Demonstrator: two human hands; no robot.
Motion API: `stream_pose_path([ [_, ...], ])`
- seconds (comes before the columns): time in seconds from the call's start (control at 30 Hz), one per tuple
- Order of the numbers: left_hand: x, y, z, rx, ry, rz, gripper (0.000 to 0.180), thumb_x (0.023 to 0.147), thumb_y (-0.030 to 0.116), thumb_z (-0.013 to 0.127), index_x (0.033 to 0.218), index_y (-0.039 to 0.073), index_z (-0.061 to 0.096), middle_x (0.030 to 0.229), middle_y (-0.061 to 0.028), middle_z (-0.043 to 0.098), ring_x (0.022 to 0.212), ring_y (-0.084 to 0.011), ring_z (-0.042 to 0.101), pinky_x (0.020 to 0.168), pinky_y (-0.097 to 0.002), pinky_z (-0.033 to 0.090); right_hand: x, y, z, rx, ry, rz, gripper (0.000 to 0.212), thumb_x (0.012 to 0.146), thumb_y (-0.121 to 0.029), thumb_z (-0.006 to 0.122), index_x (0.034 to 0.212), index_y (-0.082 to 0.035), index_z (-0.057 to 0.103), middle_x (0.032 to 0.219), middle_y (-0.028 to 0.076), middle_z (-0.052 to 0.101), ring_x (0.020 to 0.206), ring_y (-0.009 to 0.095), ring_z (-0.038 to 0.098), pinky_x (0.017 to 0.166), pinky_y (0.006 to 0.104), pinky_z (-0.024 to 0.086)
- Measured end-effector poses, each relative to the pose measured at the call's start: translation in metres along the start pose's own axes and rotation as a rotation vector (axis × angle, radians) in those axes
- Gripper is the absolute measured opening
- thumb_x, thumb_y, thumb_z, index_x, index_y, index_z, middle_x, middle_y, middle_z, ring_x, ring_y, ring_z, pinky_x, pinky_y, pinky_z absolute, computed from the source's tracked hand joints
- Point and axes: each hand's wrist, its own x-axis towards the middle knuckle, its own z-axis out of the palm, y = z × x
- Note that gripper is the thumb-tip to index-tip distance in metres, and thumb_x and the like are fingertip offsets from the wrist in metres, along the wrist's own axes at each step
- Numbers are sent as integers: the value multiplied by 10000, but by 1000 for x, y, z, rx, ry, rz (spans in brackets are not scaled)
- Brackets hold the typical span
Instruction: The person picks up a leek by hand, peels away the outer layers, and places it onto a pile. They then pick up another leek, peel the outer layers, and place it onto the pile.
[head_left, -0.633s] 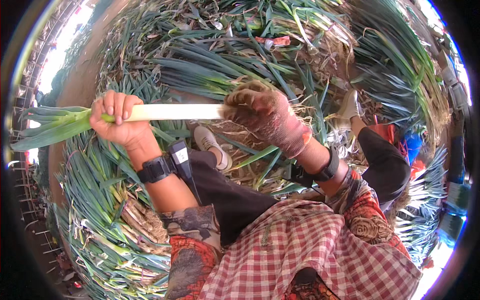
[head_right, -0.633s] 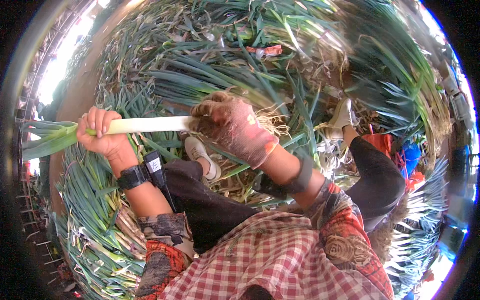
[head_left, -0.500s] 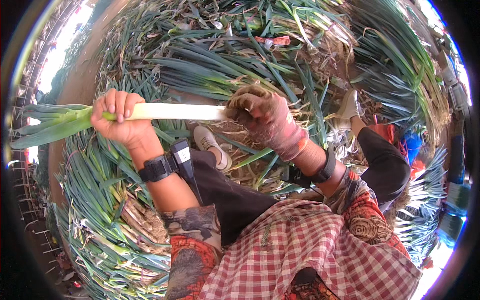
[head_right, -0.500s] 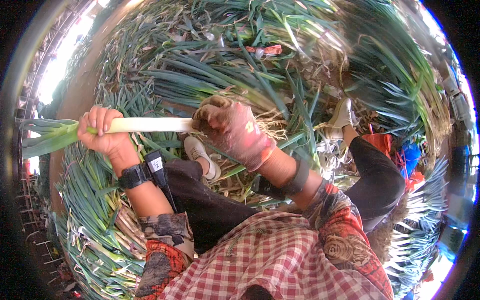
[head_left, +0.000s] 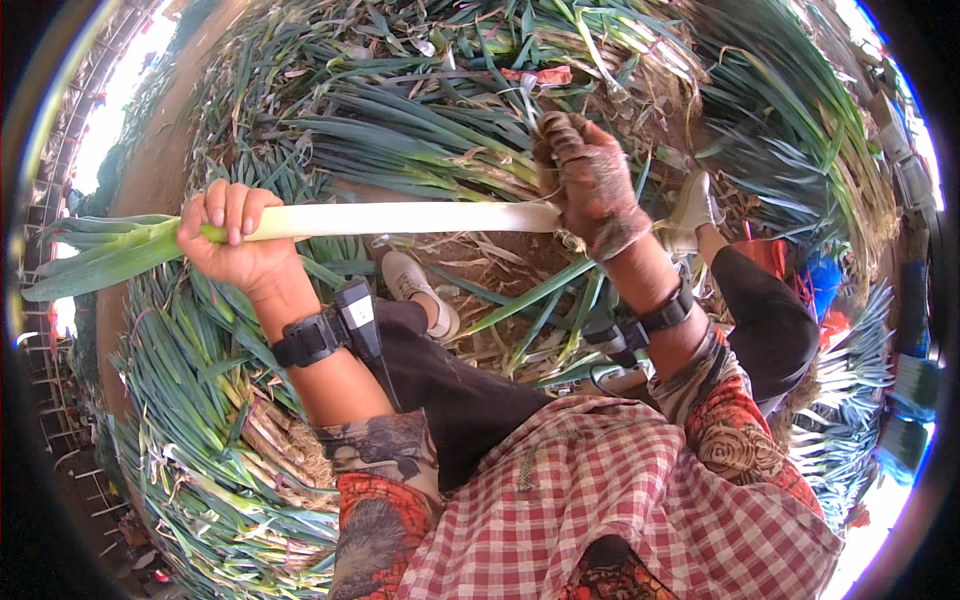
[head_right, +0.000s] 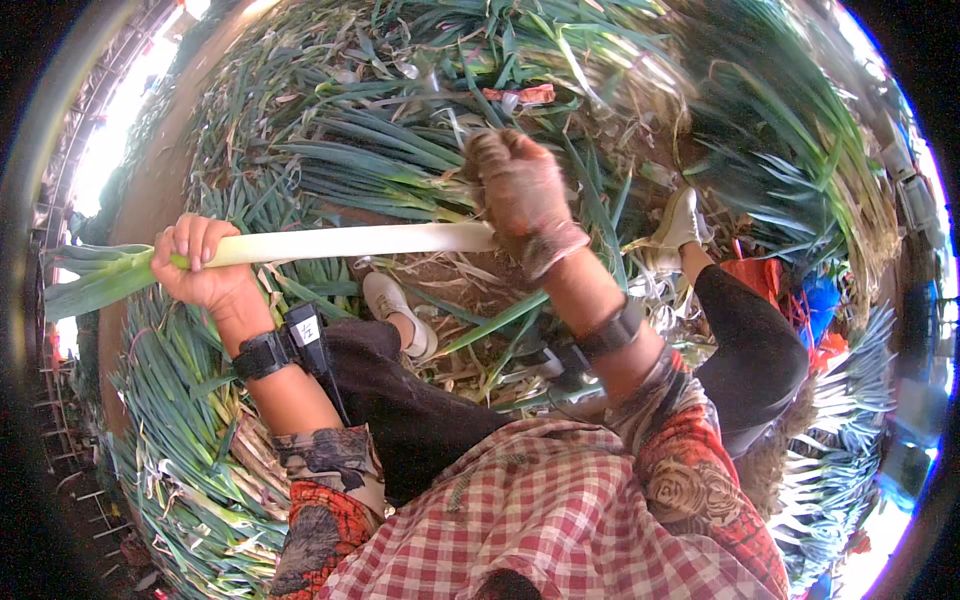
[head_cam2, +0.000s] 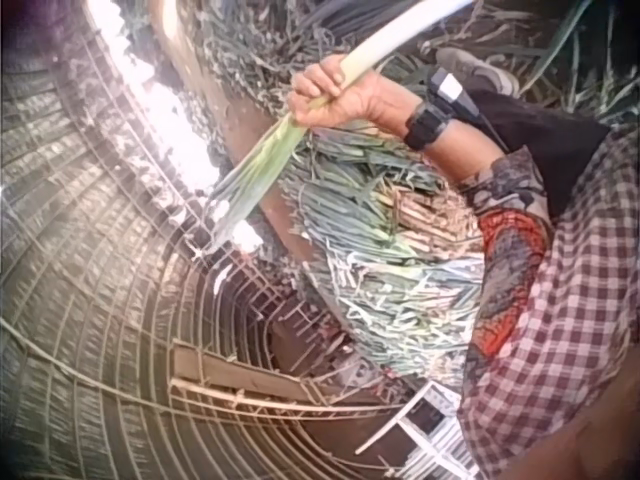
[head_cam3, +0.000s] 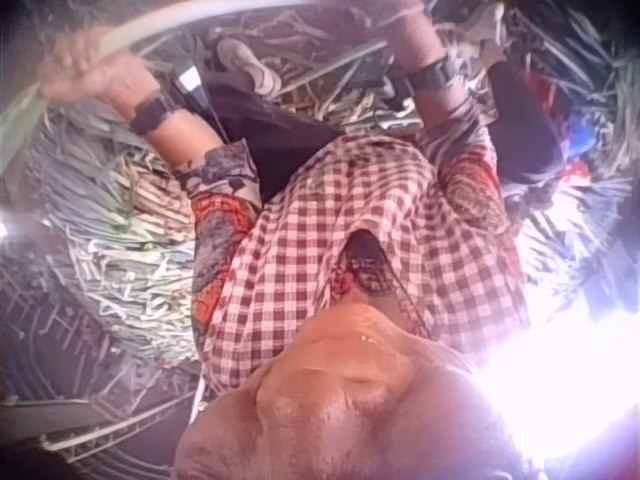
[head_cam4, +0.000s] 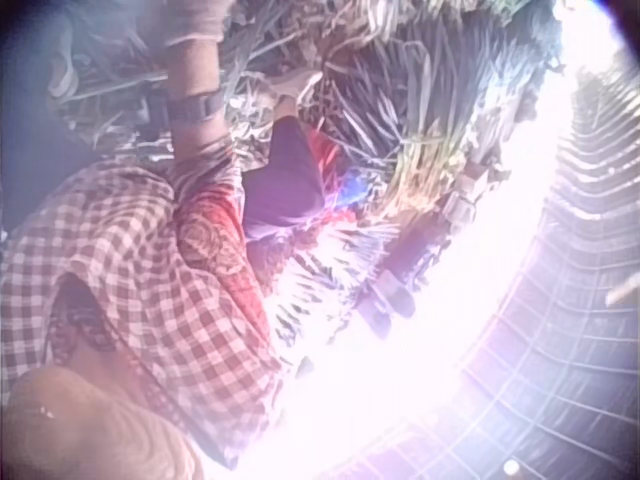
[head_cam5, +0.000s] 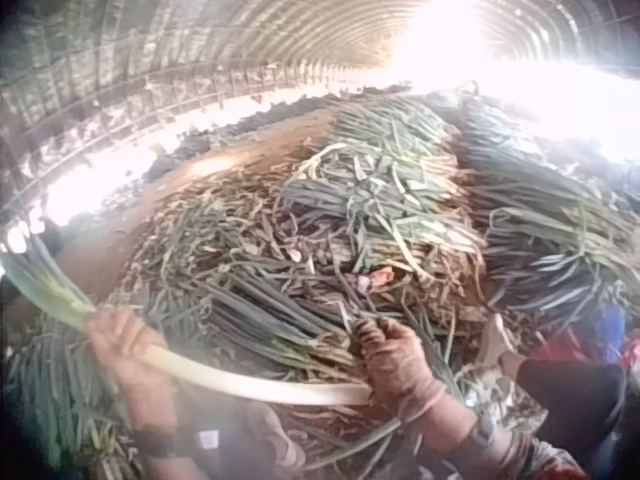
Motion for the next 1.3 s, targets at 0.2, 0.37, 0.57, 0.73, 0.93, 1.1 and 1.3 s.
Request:
stream_pose_path([
  [0.2, 7, 3, 7, 1, -65, -13, 225, 755, 100, 453, 537, 130, 405, 569, 20, 410, 408, -43, 388, 418, -182, 349, 20, 32, -143, -1341, 128, -157, 347, 759, -235, 588, 1046, -45, 541, 964, 131, 571, 839, 277, 566, 733, 342, 451],
  [0.37, 3, -9, 15, 75, -67, 18, 220, 771, 104, 440, 556, 120, 397, 573, 17, 415, 392, -36, 376, 392, -173, 336, 4, -2, -98, -1389, -82, -669, 407, 759, -203, 613, 1119, -58, 491, 1069, 105, 528, 912, 207, 552, 778, 313, 458],
  [0.57, 1, -58, 21, 79, -84, -199, 244, 810, 159, 389, 568, 130, 388, 555, 11, 406, 372, -46, 337, 376, -195, 314, -28, -4, 31, -769, -611, -559, 456, 736, -262, 634, 1085, -44, 436, 854, 205, 574, 765, 337, 584, 638, 392, 477],
  [0.73, 1, -46, 16, 118, 21, -229, 197, 803, 143, 430, 608, 117, 420, 559, 17, 397, 380, -43, 342, 369, -185, 304, -62, 34, -15, -714, -800, -177, 332, 786, -280, 585, 1020, -56, 510, 776, 137, 593, 711, 250, 589, 608, 348, 456],
  [0.93, 36, -28, 8, 99, -2, -276, 217, 778, 100, 447, 574, 123, 379, 562, 28, 384, 401, -31, 338, 392, -176, 320, -103, 123, -239, -1790, -778, 77, 236, 832, -224, 488, 1033, -134, 570, 682, 56, 578, 614, 163, 560, 595, 289, 486],
  [1.1, 36, -64, 32, 372, 48, -257, 205, 793, 158, 493, 619, 132, 389, 567, 32, 370, 415, -50, 307, 397, -198, 279, -60, 7, -310, -2092, 257, -472, 224, 778, -219, 514, 939, -65, 541, 655, 97, 569, 573, 230, 569, 518, 368, 463],
  [1.3, 25, -173, 118, 557, 24, -512, 259, 824, 160, 536, 631, 142, 364, 535, 52, 336, 395, -14, 275, 353, -168, 247, -104, -68, -166, -1099, -199, -399, 356, 766, -286, 553, 1030, -49, 526, 859, 143, 588, 764, 290, 573, 660, 359, 478],
])
